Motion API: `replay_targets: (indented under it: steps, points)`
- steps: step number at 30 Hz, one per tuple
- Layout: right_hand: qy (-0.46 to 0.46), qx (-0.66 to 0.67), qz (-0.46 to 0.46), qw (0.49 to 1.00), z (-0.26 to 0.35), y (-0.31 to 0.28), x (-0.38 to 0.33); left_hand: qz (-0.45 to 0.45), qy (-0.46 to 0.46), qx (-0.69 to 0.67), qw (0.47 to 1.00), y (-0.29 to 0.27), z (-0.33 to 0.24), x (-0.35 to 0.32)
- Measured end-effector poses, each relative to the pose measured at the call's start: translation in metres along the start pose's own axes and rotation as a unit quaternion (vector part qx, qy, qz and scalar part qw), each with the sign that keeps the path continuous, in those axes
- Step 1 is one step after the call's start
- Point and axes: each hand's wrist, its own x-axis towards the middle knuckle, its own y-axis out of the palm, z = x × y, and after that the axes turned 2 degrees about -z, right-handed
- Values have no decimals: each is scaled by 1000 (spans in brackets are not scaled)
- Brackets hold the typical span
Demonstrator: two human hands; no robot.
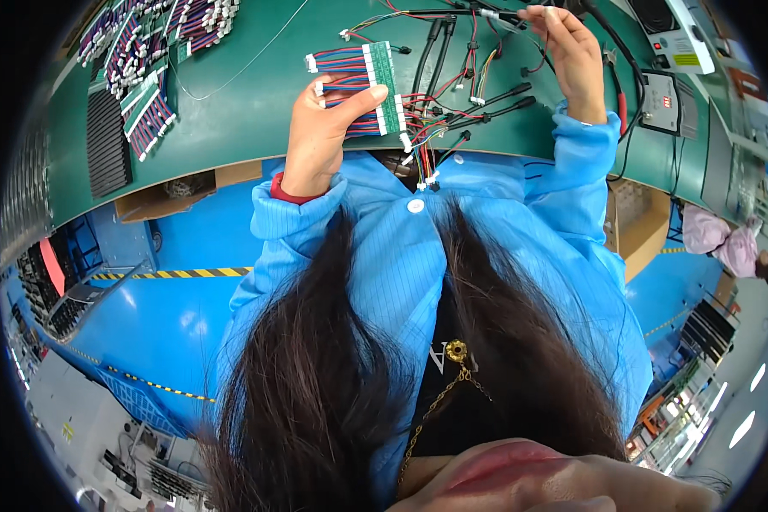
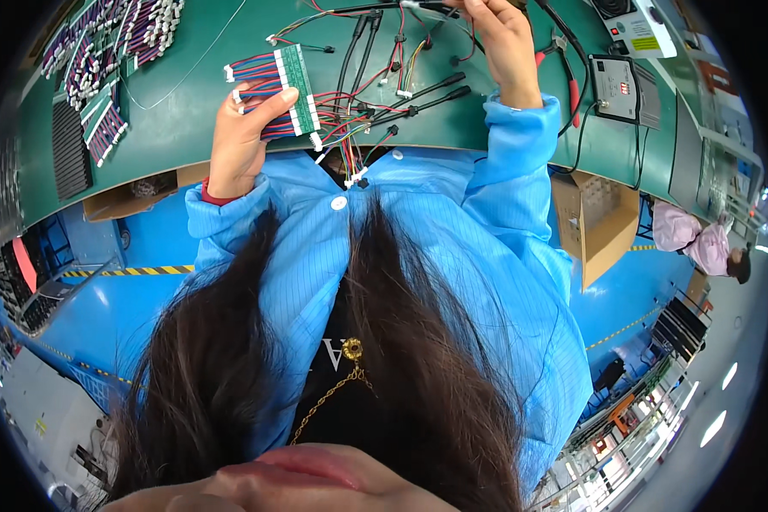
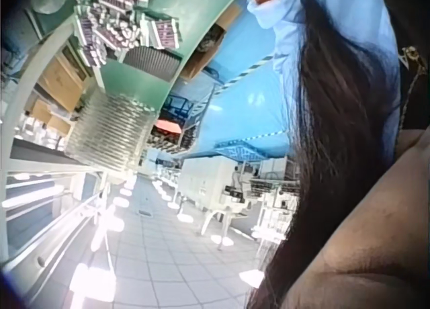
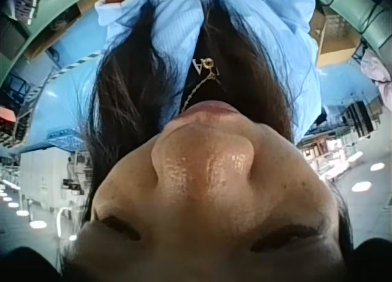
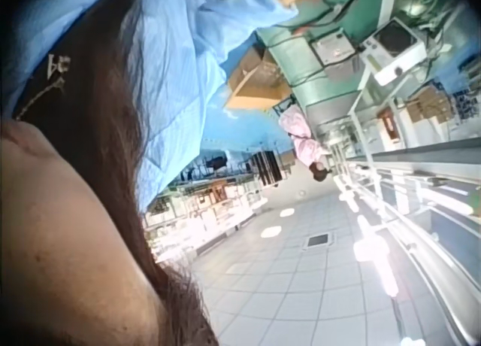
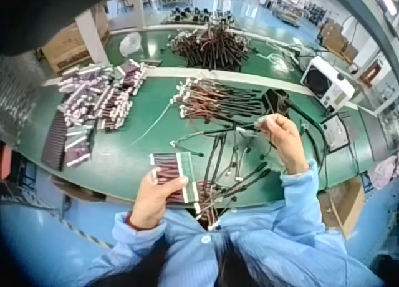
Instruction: Assembling wiring harnesses by plugging colored wires into connectors on a printed circuit board.
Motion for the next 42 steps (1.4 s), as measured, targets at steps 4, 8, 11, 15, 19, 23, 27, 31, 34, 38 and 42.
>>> replay_targets:
  steps: [4,8,11,15,19,23,27,31,34,38,42]
  points:
    - [96,41,192,976,26,11,-14,-3,12,4,1000,2,-3,-3]
    - [87,-128,216,964,58,46,-50,6,21,15,1000,9,-4,-3]
    - [41,-185,314,930,46,60,-59,-5,31,27,999,10,-7,-9]
    - [96,-232,346,904,43,77,-69,-8,43,58,997,18,-12,-13]
    - [113,-177,338,918,26,78,-73,3,57,68,996,20,-13,-15]
    - [130,-127,335,924,23,81,-75,6,69,69,995,23,-15,-17]
    - [144,-93,333,927,19,82,-76,8,79,71,994,24,-13,-18]
    - [148,-79,334,927,12,79,-77,9,88,82,993,24,-8,-16]
    - [156,-79,309,935,11,77,-78,15,96,92,991,24,-7,-17]
    - [171,-52,302,936,7,76,-77,16,100,88,991,24,-5,-15]
    - [184,-25,299,936,2,73,-75,17,104,83,991,25,-4,-16]
